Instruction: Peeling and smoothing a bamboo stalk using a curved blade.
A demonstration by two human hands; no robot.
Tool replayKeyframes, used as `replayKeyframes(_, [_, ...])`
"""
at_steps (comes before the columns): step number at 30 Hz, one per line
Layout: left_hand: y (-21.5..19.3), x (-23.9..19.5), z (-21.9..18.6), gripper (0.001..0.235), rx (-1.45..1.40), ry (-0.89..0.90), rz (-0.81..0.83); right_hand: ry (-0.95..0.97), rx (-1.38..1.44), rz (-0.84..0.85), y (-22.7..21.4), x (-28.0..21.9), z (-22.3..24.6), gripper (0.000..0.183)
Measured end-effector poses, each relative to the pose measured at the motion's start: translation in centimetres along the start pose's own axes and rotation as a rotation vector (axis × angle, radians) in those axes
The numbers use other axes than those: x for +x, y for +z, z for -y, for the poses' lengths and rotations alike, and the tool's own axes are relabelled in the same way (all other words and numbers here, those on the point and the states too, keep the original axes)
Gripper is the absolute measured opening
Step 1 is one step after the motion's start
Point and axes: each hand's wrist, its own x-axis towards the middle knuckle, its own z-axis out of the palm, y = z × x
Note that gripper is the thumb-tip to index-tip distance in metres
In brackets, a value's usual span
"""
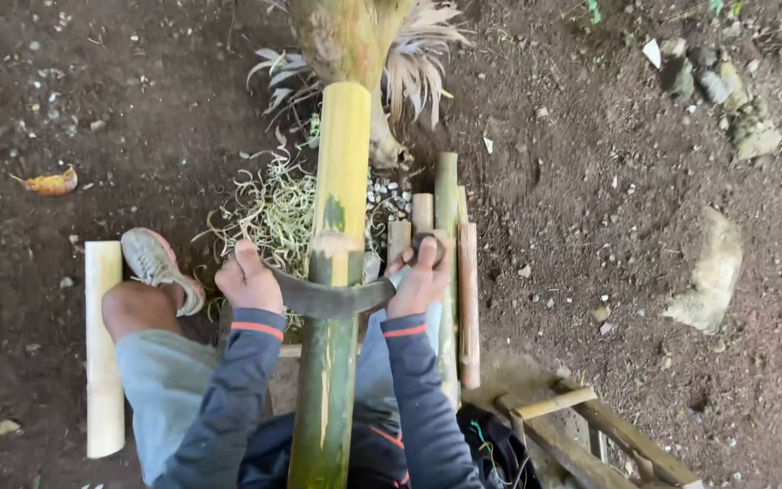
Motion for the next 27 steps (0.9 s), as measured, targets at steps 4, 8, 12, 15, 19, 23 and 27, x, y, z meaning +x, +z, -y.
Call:
replayKeyframes(4, [4.5,5.9,0.5,0.057,0.052,-0.057,-0.007,0.111,0.104,-0.063,4.4,6.0,-2.6,0.02])
replayKeyframes(8, [9.9,13.4,0.5,0.054,0.096,-0.103,-0.054,0.075,0.035,-0.089,10.5,12.1,-3.9,0.018])
replayKeyframes(12, [7.1,10.7,-1.2,0.051,0.123,-0.097,-0.076,0.084,-0.001,-0.092,8.8,9.5,-3.5,0.017])
replayKeyframes(15, [4.3,6.8,-3.2,0.057,0.036,-0.154,-0.029,0.087,0.005,-0.068,5.5,6.5,-3.0,0.016])
replayKeyframes(19, [2.6,4.5,-0.8,0.056,0.239,0.059,-0.013,0.153,0.018,-0.076,2.3,4.7,-3.6,0.016])
replayKeyframes(23, [4.5,5.4,0.0,0.053,0.123,-0.123,-0.071,0.157,0.048,-0.099,3.0,7.5,-5.1,0.016])
replayKeyframes(27, [3.7,4.2,-5.3,0.058,0.07,-0.072,-0.024,0.062,0.001,-0.026,3.8,5.4,-2.0,0.017])
